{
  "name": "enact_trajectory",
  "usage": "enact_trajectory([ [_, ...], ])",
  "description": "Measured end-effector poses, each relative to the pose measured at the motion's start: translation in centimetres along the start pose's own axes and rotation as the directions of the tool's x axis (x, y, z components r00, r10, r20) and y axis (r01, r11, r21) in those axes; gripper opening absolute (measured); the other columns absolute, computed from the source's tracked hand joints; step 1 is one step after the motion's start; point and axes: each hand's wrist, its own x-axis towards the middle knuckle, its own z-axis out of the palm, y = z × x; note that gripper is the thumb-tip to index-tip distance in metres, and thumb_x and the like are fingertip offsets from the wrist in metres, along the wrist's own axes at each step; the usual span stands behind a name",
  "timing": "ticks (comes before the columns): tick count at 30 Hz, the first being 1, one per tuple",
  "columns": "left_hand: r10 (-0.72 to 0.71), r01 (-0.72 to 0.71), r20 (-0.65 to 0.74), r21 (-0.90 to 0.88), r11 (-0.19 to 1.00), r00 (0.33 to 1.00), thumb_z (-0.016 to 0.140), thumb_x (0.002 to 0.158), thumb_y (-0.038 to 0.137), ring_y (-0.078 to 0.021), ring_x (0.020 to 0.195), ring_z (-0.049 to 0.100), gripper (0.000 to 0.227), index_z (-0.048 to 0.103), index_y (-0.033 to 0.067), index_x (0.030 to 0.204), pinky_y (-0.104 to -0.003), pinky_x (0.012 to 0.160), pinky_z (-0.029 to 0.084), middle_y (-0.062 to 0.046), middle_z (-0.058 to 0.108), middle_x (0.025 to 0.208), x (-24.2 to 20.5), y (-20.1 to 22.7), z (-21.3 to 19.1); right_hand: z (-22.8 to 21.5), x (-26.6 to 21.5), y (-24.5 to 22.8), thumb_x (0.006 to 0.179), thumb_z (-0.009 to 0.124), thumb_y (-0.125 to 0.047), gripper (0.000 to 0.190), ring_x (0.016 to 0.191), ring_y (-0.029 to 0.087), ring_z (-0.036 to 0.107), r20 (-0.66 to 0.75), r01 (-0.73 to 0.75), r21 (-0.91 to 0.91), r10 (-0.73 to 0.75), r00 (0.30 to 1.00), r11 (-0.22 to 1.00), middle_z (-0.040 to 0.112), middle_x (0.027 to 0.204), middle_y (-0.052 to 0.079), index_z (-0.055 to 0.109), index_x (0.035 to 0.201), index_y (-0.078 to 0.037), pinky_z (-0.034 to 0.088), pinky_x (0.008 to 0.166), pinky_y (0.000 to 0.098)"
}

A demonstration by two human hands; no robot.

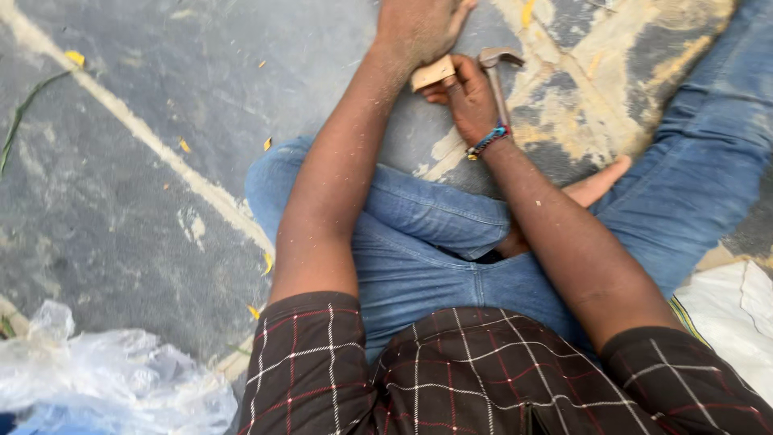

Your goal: The person assembles a wooden frame by positioning wooden slats and hammering nails into the joints.

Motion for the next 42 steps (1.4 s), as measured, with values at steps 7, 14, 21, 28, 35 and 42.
enact_trajectory([
  [7, 0.076, -0.073, -0.108, 0.032, 0.997, 0.991, 0.066, 0.093, 0.042, -0.0303, 0.057, 0.069, 0.036, 0.078, 0.0095, 0.081, -0.049, 0.053, 0.052, -0.01, 0.072, 0.066, 0.3, 0.2, -0.3, 0.3, 0.3, 0.6, 0.115, 0.048, -0.017, 0.024, 0.098, 0.015, 0.073, -0.075, -0.015, -0.02, 0.013, 0.997, 1.0, 0.071, 0.119, 0.012, 0.053, 0.133, -0.001, 0.063, 0.089, 0.0296],
  [14, 0.03, -0.031, -0.032, -0.037, 0.999, 0.999, 0.07, 0.092, 0.039, -0.0328, 0.084, 0.066, 0.033, 0.081, 0.0113, 0.079, -0.049, 0.078, 0.05, -0.015, 0.07, 0.076, 0.2, 0.9, -3.1, -0.1, 0.4, 2.7, 0.112, 0.055, -0.014, 0.03, 0.088, 0.012, 0.068, -0.145, 0.02, -0.145, -0.042, 0.989, 0.989, 0.072, 0.107, 0.009, 0.06, 0.138, 0.001, 0.061, 0.082, 0.0285],
  [21, -0.067, 0.068, 0.017, -0.063, 0.996, 0.998, 0.08, 0.092, 0.037, -0.0336, 0.111, 0.059, 0.03, 0.077, 0.0076, 0.098, -0.047, 0.108, 0.039, -0.013, 0.07, 0.103, -1.0, 1.6, -4.8, 0.8, -1.0, 0.1, 0.106, 0.056, -0.01, 0.047, 0.086, 0.013, 0.069, -0.12, -0.087, -0.153, 0.069, 0.99, 0.984, 0.073, 0.105, 0.011, 0.047, 0.151, -0.003, 0.059, 0.081, 0.0275],
  [28, -0.552, 0.54, -0.304, -0.128, 0.831, 0.777, 0.096, 0.066, 0.033, -0.061, 0.13, 0.038, 0.134, 0.001, -0.0041, 0.154, -0.058, 0.104, 0.035, -0.048, 0.027, 0.142, -1.4, 0.9, -2.2, 0.6, -3.5, -9.0, 0.096, 0.071, -0.015, 0.043, 0.098, 0.024, 0.076, -0.089, 0.036, -0.642, -0.121, 0.989, 0.766, 0.062, 0.131, 0.018, 0.059, 0.137, -0.008, 0.063, 0.081, 0.031],
  [35, -0.53, 0.161, -0.113, -0.881, 0.445, 0.841, 0.071, 0.082, 0.034, -0.0354, 0.131, 0.059, 0.106, 0.009, 0.0056, 0.162, -0.048, 0.11, 0.056, -0.025, 0.049, 0.144, -0.8, -1.9, -3.6, -2.6, -10.8, -10.0, 0.091, 0.078, -0.026, 0.061, 0.098, 0.042, 0.062, -0.188, -0.144, -0.903, -0.072, 0.98, 0.405, 0.06, 0.113, 0.03, 0.05, 0.137, 0.003, 0.052, 0.082, 0.0481],
  [42, -0.476, 0.016, -0.204, -0.908, 0.418, 0.855, 0.029, 0.104, 0.078, -0.0177, 0.066, 0.043, 0.081, 0.054, 0.0008, 0.101, -0.04, 0.063, 0.04, -0.01, 0.044, 0.076, -0.6, -2.0, -4.9, -3.5, -10.2, -6.8, 0.102, 0.056, -0.013, 0.038, 0.056, 0.011, 0.059, -0.335, -0.511, -0.339, 0.407, 0.85, 0.79, 0.066, 0.081, 0.006, 0.054, 0.139, -0.003, 0.049, 0.046, 0.0284],
])
